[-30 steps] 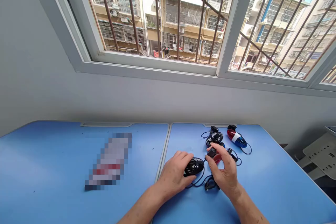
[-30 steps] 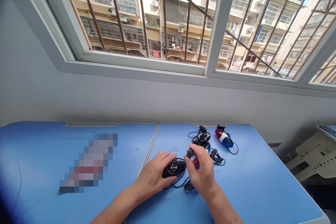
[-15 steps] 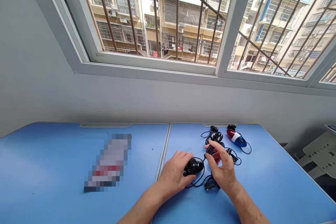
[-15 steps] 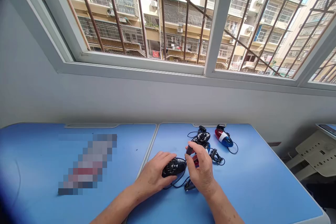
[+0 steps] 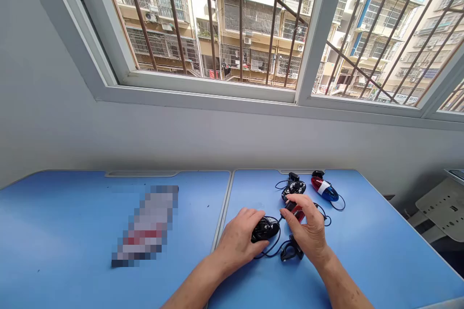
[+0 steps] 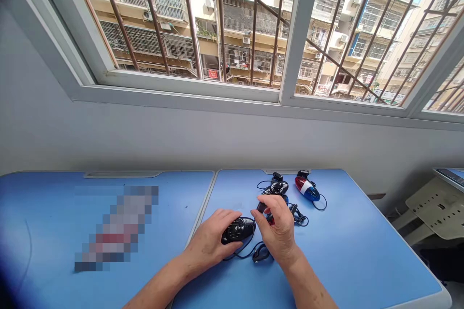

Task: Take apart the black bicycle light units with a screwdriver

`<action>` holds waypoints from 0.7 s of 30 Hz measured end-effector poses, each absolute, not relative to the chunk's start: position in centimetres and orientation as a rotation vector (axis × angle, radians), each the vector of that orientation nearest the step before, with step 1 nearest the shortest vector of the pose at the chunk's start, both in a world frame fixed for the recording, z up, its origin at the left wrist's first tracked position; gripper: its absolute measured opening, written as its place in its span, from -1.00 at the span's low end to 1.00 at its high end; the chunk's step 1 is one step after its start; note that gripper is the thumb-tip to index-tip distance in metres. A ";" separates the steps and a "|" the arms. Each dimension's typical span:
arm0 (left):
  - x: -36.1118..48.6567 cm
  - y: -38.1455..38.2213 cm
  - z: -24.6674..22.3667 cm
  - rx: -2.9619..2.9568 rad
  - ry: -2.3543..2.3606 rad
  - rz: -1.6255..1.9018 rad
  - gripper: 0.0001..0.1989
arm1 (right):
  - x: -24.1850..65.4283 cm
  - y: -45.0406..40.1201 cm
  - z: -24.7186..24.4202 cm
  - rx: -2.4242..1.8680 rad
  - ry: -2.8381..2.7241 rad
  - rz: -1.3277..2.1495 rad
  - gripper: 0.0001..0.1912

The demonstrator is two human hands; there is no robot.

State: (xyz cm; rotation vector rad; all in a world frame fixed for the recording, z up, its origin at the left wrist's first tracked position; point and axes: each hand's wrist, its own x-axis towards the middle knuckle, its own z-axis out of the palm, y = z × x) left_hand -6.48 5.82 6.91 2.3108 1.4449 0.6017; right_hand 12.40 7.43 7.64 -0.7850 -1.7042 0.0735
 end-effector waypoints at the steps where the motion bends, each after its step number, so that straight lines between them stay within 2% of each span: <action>1: -6.5 5.8 6.9 2.309 1.443 0.607 -0.64 | 12.5 7.4 7.6 -0.777 -1.714 0.089 -0.72; 8: -6.6 6.0 6.8 2.287 1.417 0.629 -0.62 | 12.8 7.3 8.3 -0.737 -1.778 0.268 -0.65; 14: -6.5 6.0 7.0 2.272 1.401 0.631 -0.60 | 13.1 7.6 8.9 -0.737 -1.836 0.663 -0.61; 17: -6.6 6.1 7.0 2.277 1.393 0.647 -0.59 | 12.5 7.6 8.6 -0.766 -1.772 0.585 -0.61; 21: -6.7 6.1 6.8 2.292 1.378 0.668 -0.64 | 11.5 7.5 8.3 -0.731 -1.763 0.256 -0.61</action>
